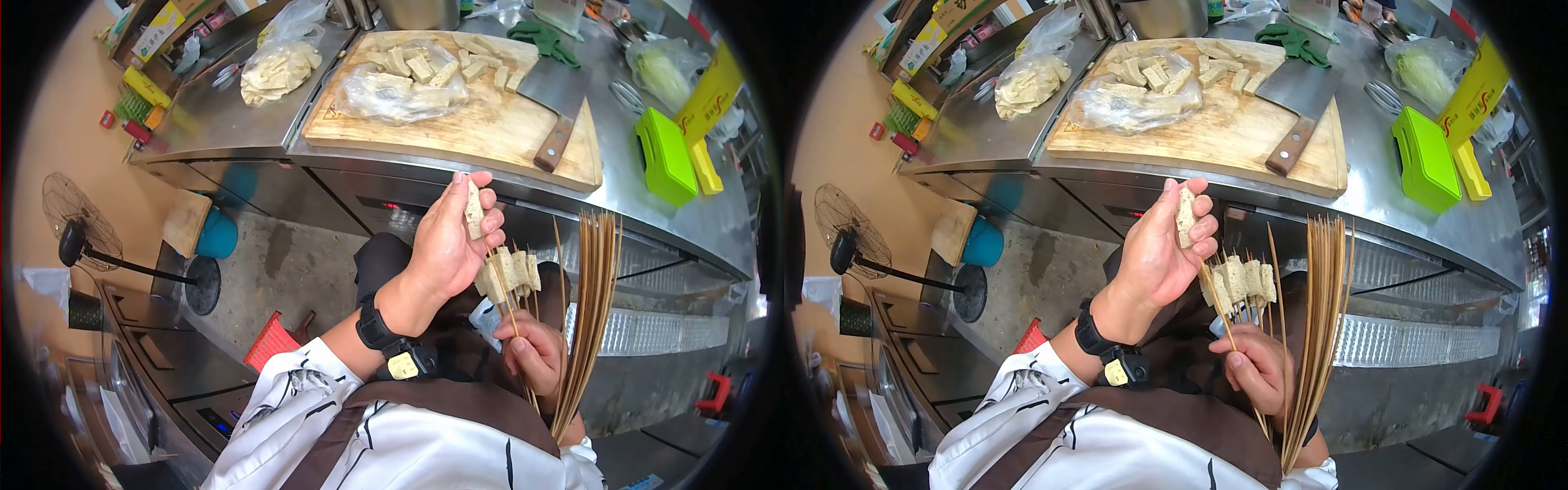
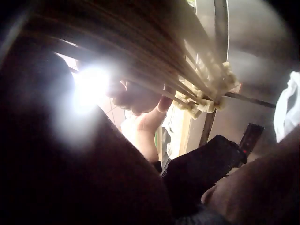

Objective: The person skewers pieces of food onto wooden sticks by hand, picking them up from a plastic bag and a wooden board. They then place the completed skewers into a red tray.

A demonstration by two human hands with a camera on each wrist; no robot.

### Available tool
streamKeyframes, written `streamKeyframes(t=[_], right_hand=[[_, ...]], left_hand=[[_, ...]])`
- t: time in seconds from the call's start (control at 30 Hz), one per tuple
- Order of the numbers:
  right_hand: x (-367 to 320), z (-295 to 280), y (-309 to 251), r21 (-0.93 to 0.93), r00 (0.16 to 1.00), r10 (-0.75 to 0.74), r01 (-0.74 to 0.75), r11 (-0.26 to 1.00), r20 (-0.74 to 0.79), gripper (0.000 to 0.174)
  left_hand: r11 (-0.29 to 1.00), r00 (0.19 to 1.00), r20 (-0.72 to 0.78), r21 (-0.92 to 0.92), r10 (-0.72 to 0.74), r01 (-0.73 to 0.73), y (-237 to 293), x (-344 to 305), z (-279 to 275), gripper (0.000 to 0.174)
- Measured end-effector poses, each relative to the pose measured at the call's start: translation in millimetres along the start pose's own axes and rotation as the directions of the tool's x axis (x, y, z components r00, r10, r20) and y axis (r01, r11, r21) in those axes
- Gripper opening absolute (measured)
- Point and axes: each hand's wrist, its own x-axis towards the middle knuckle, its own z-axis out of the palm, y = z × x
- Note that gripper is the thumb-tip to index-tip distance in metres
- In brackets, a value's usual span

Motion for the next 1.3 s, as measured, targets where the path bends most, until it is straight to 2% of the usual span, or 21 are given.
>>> streamKeyframes(t=[0.13, 0.2, 0.23, 0.3, 0.4, 0.5, 0.73, 0.9, 1.23, 1.3], right_hand=[[-2.5, 3.5, 2.9, 0.021, 0.999, 0.035, -0.035, 0.999, -0.025, 0.025], [-4.4, 2.4, 2.1, 0.047, 0.993, 0.114, -0.113, 0.992, -0.015, 0.023], [-5.5, 3.2, 1.8, 0.047, 0.993, 0.115, -0.114, 0.992, -0.015, 0.023], [-7.5, 5.4, 0.6, 0.123, 0.977, 0.212, -0.208, 0.970, -0.022, 0.022], [-6.0, 6.2, -1.0, 0.081, 0.976, 0.218, -0.215, 0.973, -0.025, 0.024], [-7.4, 7.0, -1.3, 0.116, 0.965, 0.261, -0.257, 0.959, -0.019, 0.025], [-6.6, 8.8, -4.8, 0.139, 0.969, 0.246, -0.241, 0.961, -0.016, 0.026], [-7.2, 10.0, -6.0, 0.163, 0.958, 0.287, -0.284, 0.945, 0.003, 0.027], [-9.1, 8.1, 0.9, 0.162, 0.959, 0.280, -0.269, 0.949, -0.044, 0.026], [-8.3, 8.9, 0.7, 0.220, 0.958, 0.283, -0.266, 0.938, -0.048, 0.026]], left_hand=[[0.995, 0.996, -0.033, 0.070, 0.079, -0.076, -7.4, 0.4, 5.4, 0.029], [0.974, 0.987, -0.040, 0.172, 0.155, -0.147, -10.0, 0.4, 7.7, 0.027], [0.974, 0.987, -0.041, 0.172, 0.155, -0.146, -11.2, 0.3, 8.9, 0.027], [0.959, 0.985, -0.024, 0.233, 0.169, -0.159, -12.8, -1.0, 10.7, 0.026], [0.960, 0.990, -0.001, 0.244, 0.141, -0.137, -14.0, -3.0, 11.4, 0.026], [0.957, 0.992, 0.021, 0.264, 0.123, -0.124, -14.2, -3.6, 11.9, 0.026], [0.950, 0.990, 0.017, 0.281, 0.139, -0.139, -21.9, -4.8, 11.1, 0.027], [0.946, 0.984, 0.042, 0.269, 0.175, -0.180, -29.7, -6.7, 12.2, 0.030], [0.951, 0.985, 0.064, 0.257, 0.159, -0.170, -45.9, -15.6, 13.8, 0.036], [0.936, 0.979, 0.081, 0.286, 0.188, -0.204, -48.0, -16.6, 14.3, 0.035]])
